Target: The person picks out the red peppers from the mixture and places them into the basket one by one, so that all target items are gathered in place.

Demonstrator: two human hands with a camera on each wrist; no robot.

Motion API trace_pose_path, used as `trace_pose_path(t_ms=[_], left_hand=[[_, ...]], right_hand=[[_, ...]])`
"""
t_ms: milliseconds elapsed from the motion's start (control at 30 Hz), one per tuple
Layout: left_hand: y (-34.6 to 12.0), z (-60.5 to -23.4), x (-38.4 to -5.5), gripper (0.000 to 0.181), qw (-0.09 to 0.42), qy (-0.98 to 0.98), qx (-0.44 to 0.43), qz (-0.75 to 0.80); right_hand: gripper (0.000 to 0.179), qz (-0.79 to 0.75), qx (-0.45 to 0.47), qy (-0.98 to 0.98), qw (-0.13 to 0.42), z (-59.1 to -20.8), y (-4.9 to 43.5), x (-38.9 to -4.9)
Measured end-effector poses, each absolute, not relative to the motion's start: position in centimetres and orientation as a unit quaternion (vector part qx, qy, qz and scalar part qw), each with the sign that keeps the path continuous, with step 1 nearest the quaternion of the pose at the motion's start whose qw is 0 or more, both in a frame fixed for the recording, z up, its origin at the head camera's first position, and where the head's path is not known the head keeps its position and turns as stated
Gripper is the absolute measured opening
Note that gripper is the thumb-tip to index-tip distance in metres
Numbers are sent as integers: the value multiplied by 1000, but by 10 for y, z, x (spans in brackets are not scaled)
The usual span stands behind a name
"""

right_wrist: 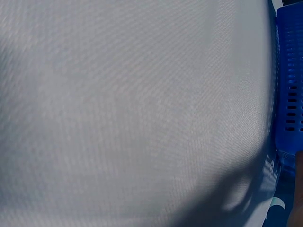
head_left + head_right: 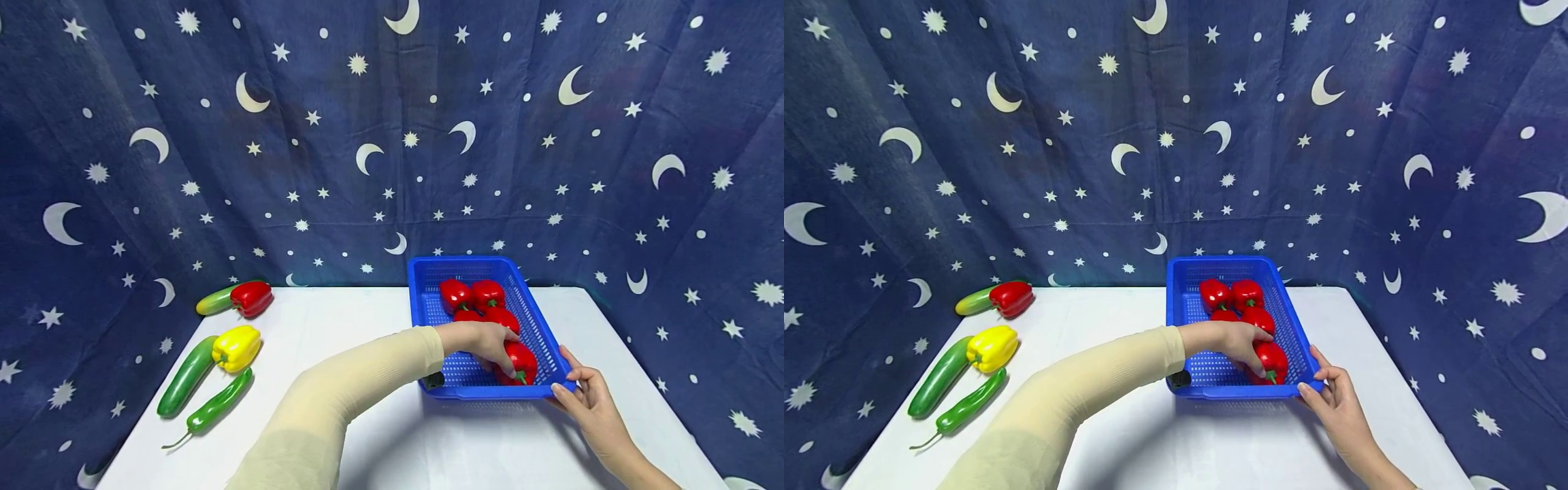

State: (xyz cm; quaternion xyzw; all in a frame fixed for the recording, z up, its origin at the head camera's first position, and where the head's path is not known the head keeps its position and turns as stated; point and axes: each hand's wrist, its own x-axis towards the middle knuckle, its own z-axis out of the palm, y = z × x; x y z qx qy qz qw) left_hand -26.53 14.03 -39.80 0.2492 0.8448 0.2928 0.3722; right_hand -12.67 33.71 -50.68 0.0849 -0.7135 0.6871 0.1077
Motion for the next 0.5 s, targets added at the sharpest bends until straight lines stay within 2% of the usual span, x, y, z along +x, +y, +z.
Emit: trace_pose_path(t_ms=[367,500], left_hand=[[141,-400,-269,72,406,822,234,324],[143,-399,-275,65,402,827,242,310]], right_hand=[[24,691,91,-709,110,-508,338,-126],[24,690,95,-708,112,-510,338,-127]])
